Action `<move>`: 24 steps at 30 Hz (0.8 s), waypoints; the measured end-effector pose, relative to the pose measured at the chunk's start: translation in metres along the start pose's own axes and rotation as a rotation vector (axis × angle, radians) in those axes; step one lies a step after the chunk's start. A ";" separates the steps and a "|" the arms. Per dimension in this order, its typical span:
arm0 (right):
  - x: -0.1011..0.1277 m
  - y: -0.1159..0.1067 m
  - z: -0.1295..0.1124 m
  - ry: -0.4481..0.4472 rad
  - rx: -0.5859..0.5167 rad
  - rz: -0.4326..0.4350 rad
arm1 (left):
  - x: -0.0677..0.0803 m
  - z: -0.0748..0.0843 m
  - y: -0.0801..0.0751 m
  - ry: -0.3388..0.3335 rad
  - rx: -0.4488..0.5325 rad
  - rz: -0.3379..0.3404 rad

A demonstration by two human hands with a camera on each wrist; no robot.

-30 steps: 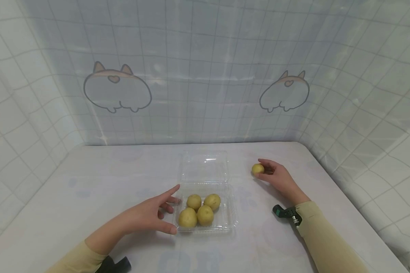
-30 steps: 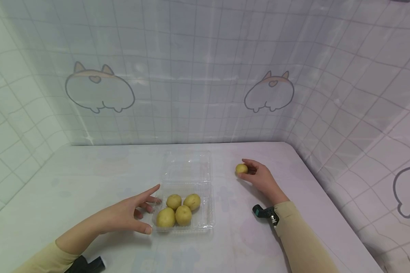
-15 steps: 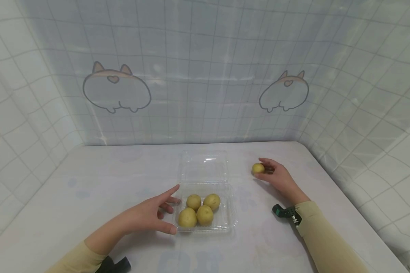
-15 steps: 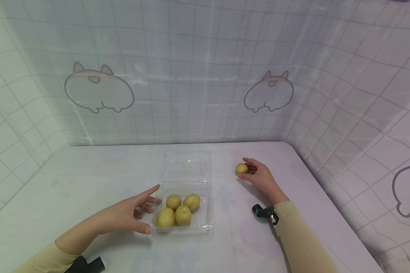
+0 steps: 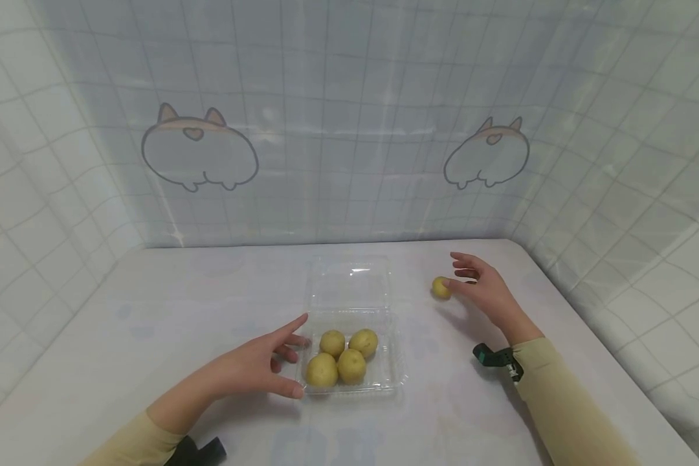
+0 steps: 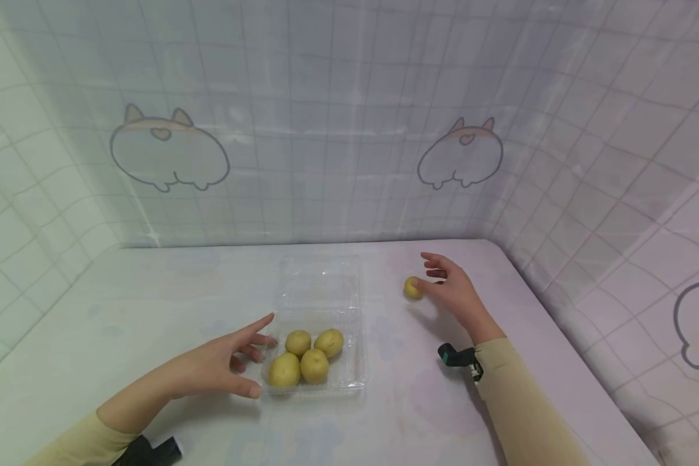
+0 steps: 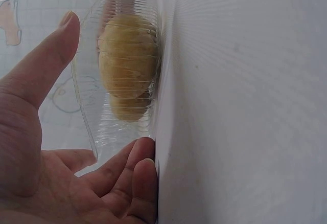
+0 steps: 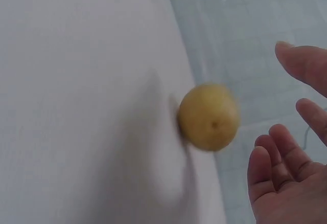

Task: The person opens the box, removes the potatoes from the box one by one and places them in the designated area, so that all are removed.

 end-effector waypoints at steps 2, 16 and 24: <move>0.001 0.001 -0.007 -0.011 -0.003 -0.002 | 0.000 0.001 0.000 -0.003 -0.002 0.001; 0.016 0.033 -0.051 -0.096 -0.073 -0.148 | 0.000 -0.001 0.000 -0.010 -0.003 0.000; 0.026 0.054 -0.065 -0.125 -0.088 -0.237 | 0.000 -0.003 0.000 -0.013 -0.001 0.001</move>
Point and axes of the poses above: each hand's wrist, its own x-axis away from the middle knuckle, its own y-axis out of the palm, z = x × y, the point moved 7 cm from there along -x, towards the middle knuckle, and after that the axes turned 2 degrees about y, right-handed, at the moved point
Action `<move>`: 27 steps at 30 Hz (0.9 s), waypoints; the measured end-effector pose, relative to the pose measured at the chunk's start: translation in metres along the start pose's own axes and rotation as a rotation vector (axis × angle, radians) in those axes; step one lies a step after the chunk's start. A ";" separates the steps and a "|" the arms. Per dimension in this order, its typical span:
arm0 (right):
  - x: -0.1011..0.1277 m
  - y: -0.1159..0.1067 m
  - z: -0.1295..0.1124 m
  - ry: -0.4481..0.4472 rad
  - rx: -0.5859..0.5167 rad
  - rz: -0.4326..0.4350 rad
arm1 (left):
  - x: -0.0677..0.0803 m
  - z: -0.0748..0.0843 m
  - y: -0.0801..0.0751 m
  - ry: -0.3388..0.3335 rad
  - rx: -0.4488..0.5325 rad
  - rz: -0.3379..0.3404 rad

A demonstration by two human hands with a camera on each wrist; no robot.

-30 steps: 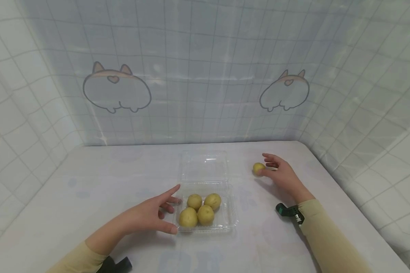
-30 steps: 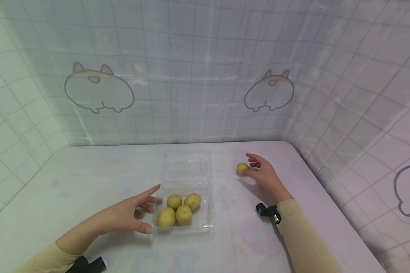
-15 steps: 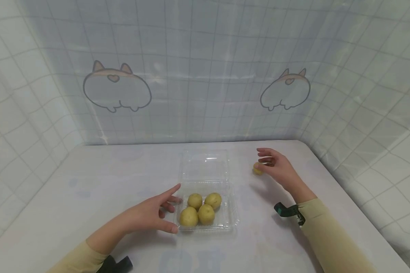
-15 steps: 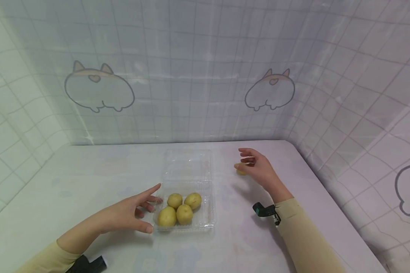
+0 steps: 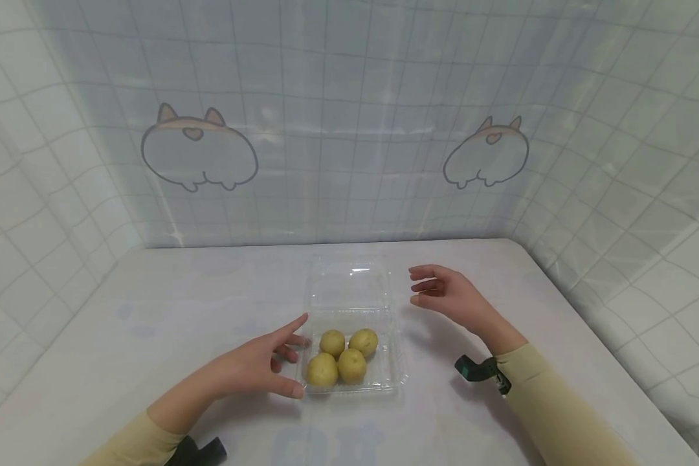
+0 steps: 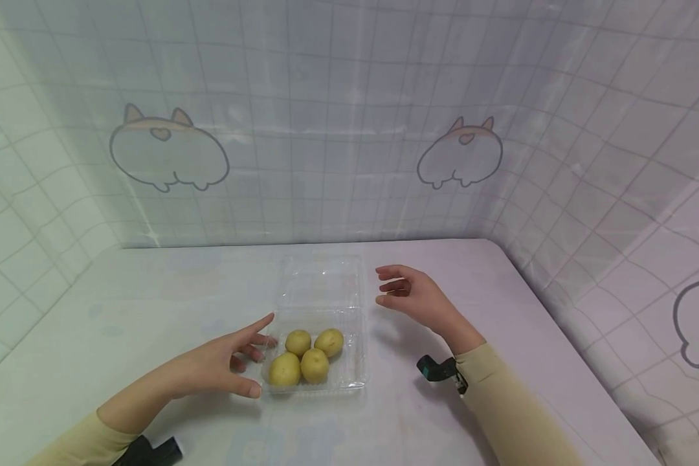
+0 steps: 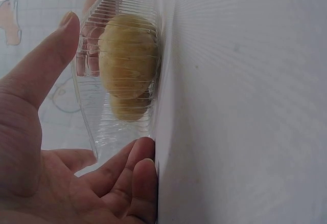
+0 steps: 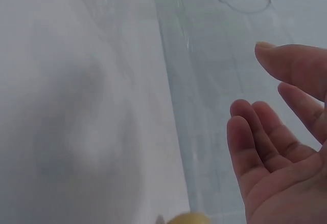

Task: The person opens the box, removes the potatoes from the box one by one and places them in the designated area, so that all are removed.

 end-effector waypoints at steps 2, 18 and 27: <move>0.002 0.007 -0.006 -0.010 0.000 -0.027 | 0.000 0.000 0.000 0.000 0.005 -0.001; 0.010 0.050 -0.026 -0.090 -0.053 -0.214 | 0.000 0.000 0.000 0.016 0.004 -0.005; 0.012 0.061 -0.031 -0.146 -0.028 -0.234 | 0.000 -0.001 0.000 0.023 -0.003 -0.001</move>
Point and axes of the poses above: each hand's wrist, its own x-axis away from the middle knuckle, its own y-axis out of the palm, z = x × y, the point moved 7 cm from there along -x, towards the middle knuckle, and after that the axes turned 2 degrees about y, right-handed, at the moved point
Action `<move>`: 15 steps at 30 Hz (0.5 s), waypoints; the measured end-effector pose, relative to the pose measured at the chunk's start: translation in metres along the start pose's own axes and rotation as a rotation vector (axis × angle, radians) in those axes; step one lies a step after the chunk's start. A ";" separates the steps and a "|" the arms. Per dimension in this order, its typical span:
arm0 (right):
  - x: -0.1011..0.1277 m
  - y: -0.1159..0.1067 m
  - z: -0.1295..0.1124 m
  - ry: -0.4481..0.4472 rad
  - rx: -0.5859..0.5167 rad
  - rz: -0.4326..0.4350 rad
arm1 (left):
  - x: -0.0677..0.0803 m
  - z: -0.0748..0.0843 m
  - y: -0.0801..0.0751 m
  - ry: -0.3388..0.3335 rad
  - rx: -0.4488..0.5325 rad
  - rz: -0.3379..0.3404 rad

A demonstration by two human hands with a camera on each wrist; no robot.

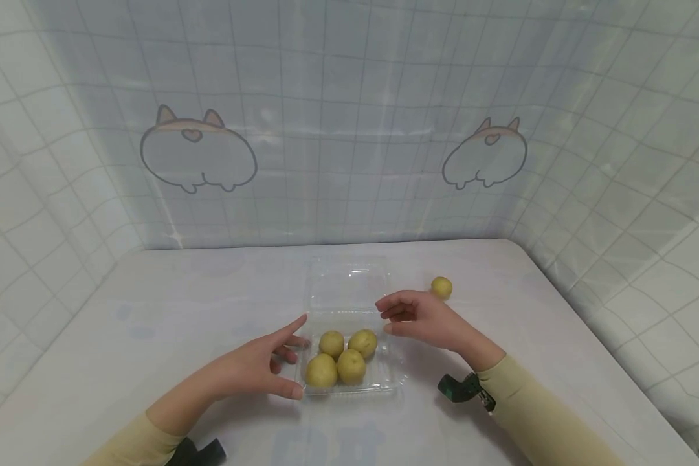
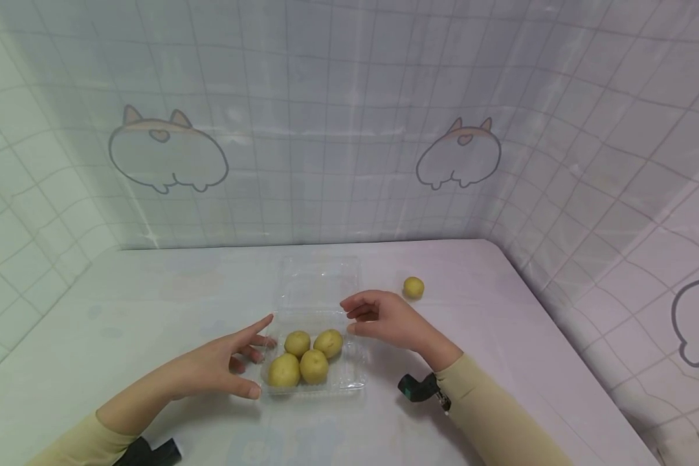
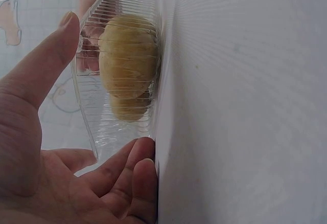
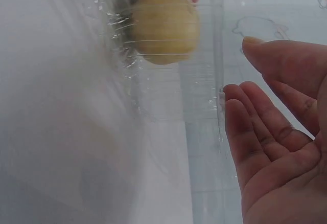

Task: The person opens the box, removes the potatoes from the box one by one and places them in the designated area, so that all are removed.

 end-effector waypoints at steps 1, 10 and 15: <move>0.000 0.001 -0.001 -0.012 0.018 -0.002 | 0.000 0.000 0.000 -0.001 -0.002 0.002; 0.002 0.013 -0.016 -0.125 0.204 -0.014 | 0.000 -0.001 0.000 -0.009 -0.002 0.001; 0.002 0.021 -0.020 -0.179 0.356 -0.017 | 0.000 -0.001 0.000 -0.013 0.005 0.001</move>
Point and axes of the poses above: each hand's wrist, its own x-axis away from the middle knuckle, its own y-axis out of the palm, z = x × y, the point moved 7 cm from there along -x, towards the middle knuckle, and after that the axes turned 2 degrees about y, right-handed, at the moved point
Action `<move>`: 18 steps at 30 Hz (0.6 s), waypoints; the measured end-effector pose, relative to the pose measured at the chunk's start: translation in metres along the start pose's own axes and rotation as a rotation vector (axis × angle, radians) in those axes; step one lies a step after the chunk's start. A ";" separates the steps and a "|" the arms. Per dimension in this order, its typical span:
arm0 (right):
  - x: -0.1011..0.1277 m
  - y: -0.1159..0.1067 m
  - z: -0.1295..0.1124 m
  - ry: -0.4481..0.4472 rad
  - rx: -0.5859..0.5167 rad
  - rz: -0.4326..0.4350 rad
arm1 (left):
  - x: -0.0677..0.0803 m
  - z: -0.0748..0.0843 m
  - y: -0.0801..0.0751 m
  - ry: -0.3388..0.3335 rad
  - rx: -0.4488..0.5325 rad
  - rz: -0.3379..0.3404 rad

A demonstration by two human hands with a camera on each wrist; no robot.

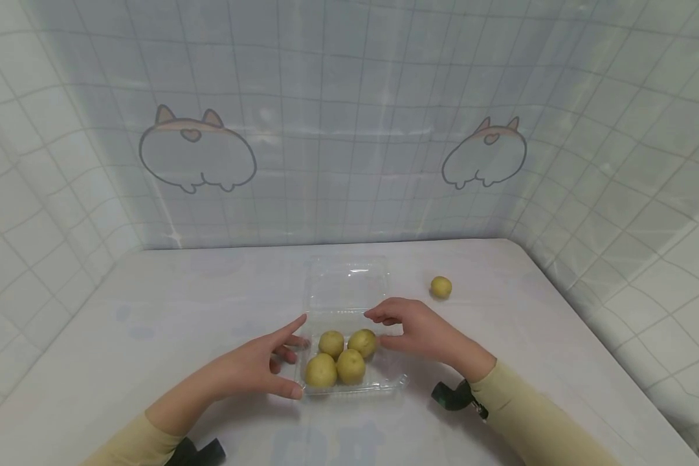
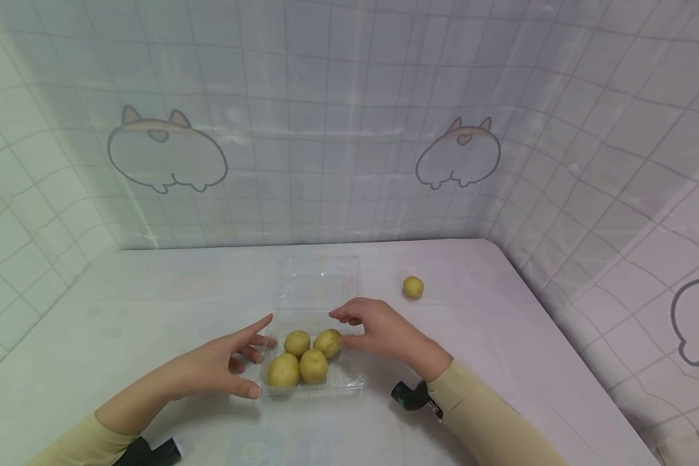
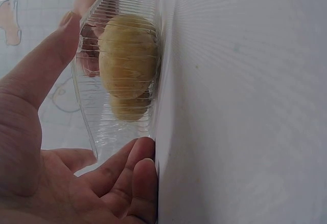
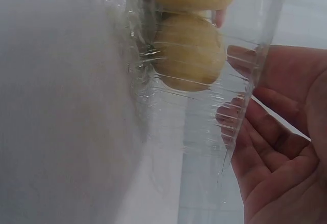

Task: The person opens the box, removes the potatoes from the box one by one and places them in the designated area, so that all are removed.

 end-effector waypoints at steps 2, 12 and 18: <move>0.000 0.001 -0.001 -0.006 0.030 0.005 | 0.000 0.000 0.000 -0.006 0.001 0.000; -0.003 0.013 -0.011 -0.010 0.183 -0.039 | 0.000 0.002 0.000 -0.003 -0.007 -0.001; -0.004 0.021 -0.013 -0.019 0.287 -0.063 | 0.000 0.002 0.000 -0.001 -0.011 -0.008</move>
Point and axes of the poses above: each hand's wrist, its own x-axis away from the middle knuckle, its own y-axis out of the palm, z = x × y, the point moved 7 cm from there along -x, towards the middle knuckle, and after that the axes turned 2 degrees about y, right-handed, at the moved point
